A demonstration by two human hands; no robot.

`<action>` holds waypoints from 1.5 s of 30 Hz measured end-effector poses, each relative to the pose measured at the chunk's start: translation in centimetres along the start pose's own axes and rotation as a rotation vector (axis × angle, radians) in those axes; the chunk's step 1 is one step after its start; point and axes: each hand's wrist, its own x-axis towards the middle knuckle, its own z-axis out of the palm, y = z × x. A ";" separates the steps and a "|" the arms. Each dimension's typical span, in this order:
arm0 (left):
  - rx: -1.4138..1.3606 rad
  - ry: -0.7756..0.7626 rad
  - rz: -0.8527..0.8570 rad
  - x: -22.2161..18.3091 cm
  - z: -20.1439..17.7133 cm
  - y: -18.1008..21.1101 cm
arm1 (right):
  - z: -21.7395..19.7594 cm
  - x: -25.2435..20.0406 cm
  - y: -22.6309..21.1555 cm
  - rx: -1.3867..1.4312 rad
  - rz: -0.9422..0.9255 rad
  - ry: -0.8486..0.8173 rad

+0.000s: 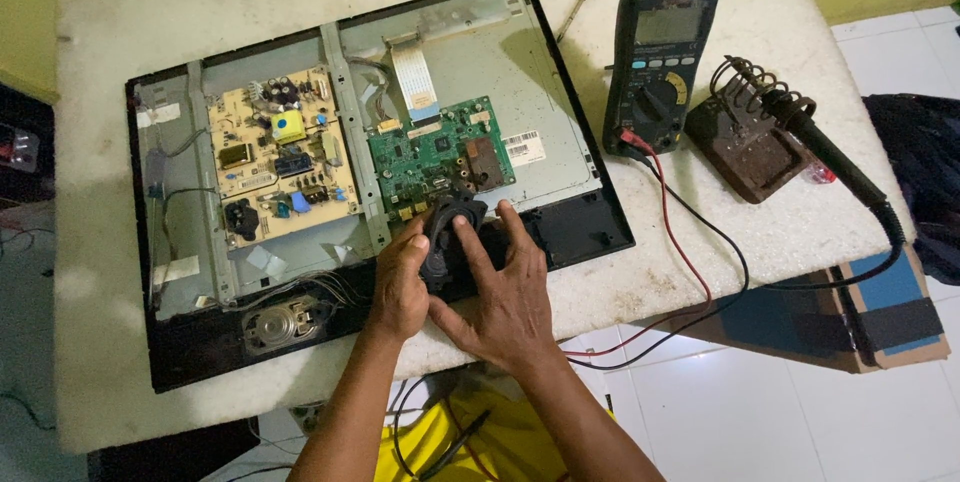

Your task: Testing motherboard components with a multimeter and adjusting internal speakers of a monitor

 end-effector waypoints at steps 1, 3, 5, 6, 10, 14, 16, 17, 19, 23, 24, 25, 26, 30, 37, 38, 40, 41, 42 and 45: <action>0.031 -0.003 0.006 0.1 0.0 0.3 | 0.0 0.0 0.0 -0.017 -0.005 0.002; 0.021 -0.002 -0.002 -0.1 0.3 0.4 | -0.2 0.0 -0.1 -0.001 -0.001 -0.015; 0.013 0.000 -0.009 -0.2 0.0 -1.0 | -0.3 0.1 -0.1 0.017 0.001 -0.033; 0.005 0.011 -0.001 -0.3 -0.5 -2.5 | -0.2 0.1 0.0 0.000 -0.003 -0.028; 0.008 0.041 0.018 0.0 0.3 0.4 | -0.2 -0.2 0.1 0.076 -0.016 0.013; 0.037 0.045 0.032 0.0 -0.7 -2.4 | 0.5 -1.1 0.7 0.043 -0.091 0.069; -0.025 0.054 0.008 0.2 -0.4 -1.1 | 0.6 -0.9 0.6 0.030 -0.141 0.078; -0.025 0.054 0.008 0.1 -0.2 -1.0 | 0.7 -0.9 0.7 0.030 -0.141 0.078; 0.024 0.065 -0.003 -0.1 0.1 -0.8 | 0.8 -0.9 0.8 -0.002 -0.161 0.100; -0.006 0.055 0.005 -0.2 -0.4 -1.8 | 1.2 -1.3 1.2 -0.001 -0.200 0.122; 0.000 0.061 -0.001 -0.2 -0.7 -3.0 | 1.2 -1.3 1.2 -0.002 -0.202 0.129; 0.008 0.071 -0.008 -0.4 -1.1 -4.2 | 1.3 -1.3 1.1 0.001 -0.206 0.133; 0.008 0.072 -0.010 -0.4 -0.8 -3.3 | 1.1 -1.1 0.9 0.002 -0.206 0.131; 0.009 0.104 0.010 -1.5 -2.1 -5.4 | 0.7 -0.7 0.6 -0.025 -0.226 0.098; 0.134 0.186 0.186 -1.0 -1.2 -5.9 | 0.8 -0.6 0.8 -0.029 -0.247 0.083; 0.136 0.185 0.186 -1.0 -1.1 -5.5 | 0.7 -0.6 0.7 -0.028 -0.247 0.083; 0.101 0.178 0.161 -0.9 -0.8 -4.8 | 0.5 -0.6 0.6 -0.015 -0.259 0.103; 0.101 0.176 0.161 -0.8 -0.7 -4.5 | 0.6 -0.6 0.5 -0.015 -0.258 0.104; 0.074 0.171 0.142 -0.8 -0.5 -4.2 | 0.6 -0.6 0.5 -0.018 -0.254 0.120; 0.021 0.164 0.103 -0.8 -0.3 -3.6 | 0.7 -1.0 0.7 -0.022 -0.242 0.152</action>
